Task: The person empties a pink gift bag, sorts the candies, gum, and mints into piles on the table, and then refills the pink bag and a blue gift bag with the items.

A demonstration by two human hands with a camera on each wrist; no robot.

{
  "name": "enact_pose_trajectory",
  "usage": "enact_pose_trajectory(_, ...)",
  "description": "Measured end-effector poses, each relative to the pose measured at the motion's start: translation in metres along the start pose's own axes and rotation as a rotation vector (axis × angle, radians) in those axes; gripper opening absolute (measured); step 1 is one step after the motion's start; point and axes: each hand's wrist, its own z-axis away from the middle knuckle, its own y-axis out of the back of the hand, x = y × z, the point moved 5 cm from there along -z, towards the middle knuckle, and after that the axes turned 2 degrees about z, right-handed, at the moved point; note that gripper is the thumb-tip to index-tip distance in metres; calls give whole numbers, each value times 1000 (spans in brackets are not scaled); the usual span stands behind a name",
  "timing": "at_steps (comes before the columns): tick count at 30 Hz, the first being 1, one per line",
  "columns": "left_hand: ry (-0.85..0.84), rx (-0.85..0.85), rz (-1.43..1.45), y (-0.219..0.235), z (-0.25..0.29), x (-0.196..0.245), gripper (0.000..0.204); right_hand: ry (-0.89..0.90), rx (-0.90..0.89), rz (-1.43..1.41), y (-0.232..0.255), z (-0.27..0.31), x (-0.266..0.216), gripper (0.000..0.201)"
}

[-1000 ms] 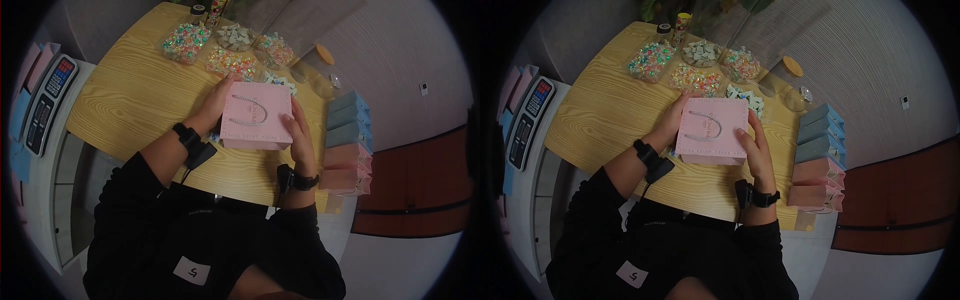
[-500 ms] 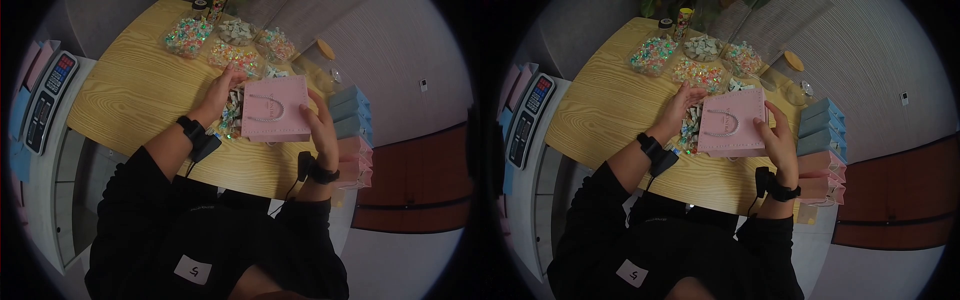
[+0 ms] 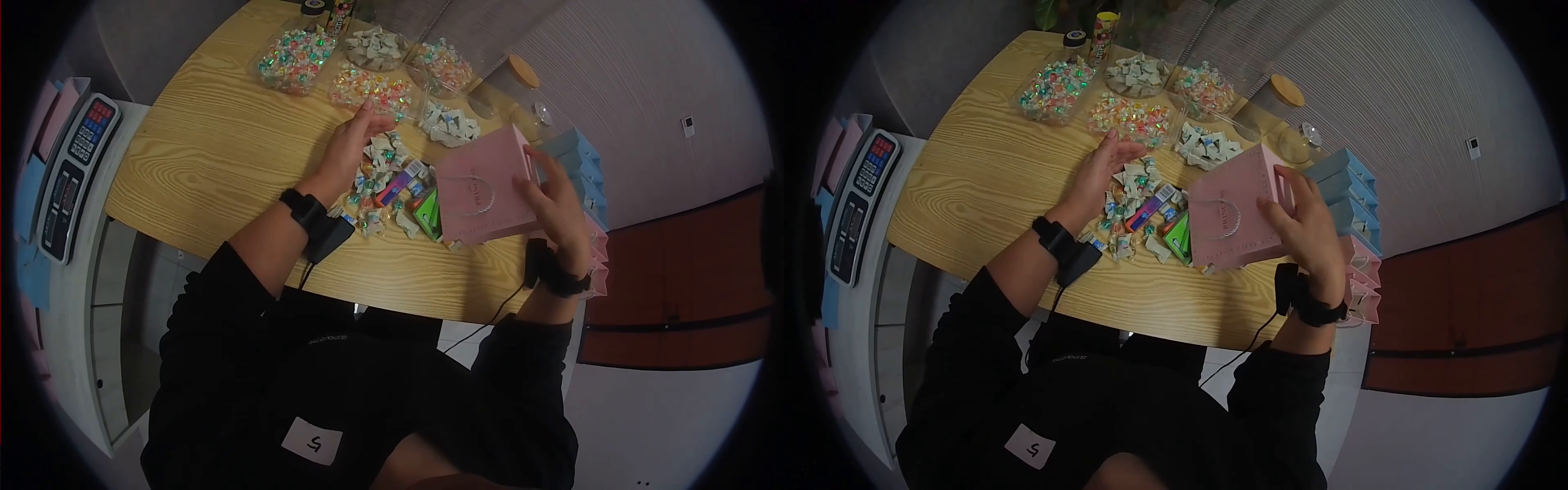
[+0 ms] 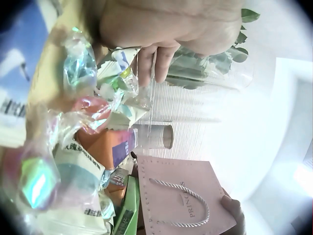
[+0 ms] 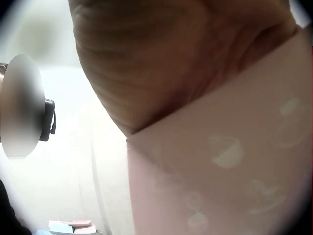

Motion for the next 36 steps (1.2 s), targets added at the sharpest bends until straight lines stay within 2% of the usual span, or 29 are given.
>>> enact_pose_trajectory(4,20,2,-24,2,-1,3,68,-32,6,106,15,9,-15,58)
enact_pose_trajectory(6,30,4,-31,3,-1,3,67,109,80,190,21,10,-20,58)
enact_pose_trajectory(7,31,2,-19,3,-1,3,65,108,81,189,22,11,-20,58)
enact_pose_trajectory(9,31,-1,-7,4,-1,3,64,225,133,332,27,15,-31,58)
enact_pose_trajectory(16,48,14,-9,4,-1,4,60,291,121,340,38,26,-60,58)
enact_pose_trajectory(19,49,14,-8,4,-1,3,59,348,149,318,37,29,-67,59)
enact_pose_trajectory(22,60,17,-11,5,-1,2,57,407,126,149,36,30,-68,58)
enact_pose_trajectory(24,67,18,-18,5,-2,3,57,498,212,12,41,30,-65,56)
enact_pose_trajectory(28,82,22,-25,5,-1,2,55,494,164,61,32,29,-69,53)
enact_pose_trajectory(30,82,23,-30,5,-2,2,54,472,280,-208,43,33,-67,52)
enact_pose_trajectory(31,69,23,-16,5,-2,1,53,483,309,-234,44,34,-69,52)
enact_pose_trajectory(33,57,15,-5,4,-2,0,52,420,227,-100,33,27,-66,52)
enact_pose_trajectory(34,58,16,-18,5,-2,-1,52,449,161,-30,29,23,-64,51)
enact_pose_trajectory(35,55,21,-27,6,-3,-1,51,451,165,-26,28,23,-61,51)
enact_pose_trajectory(36,48,25,-22,6,-5,-1,51,475,272,-102,33,23,-58,51)
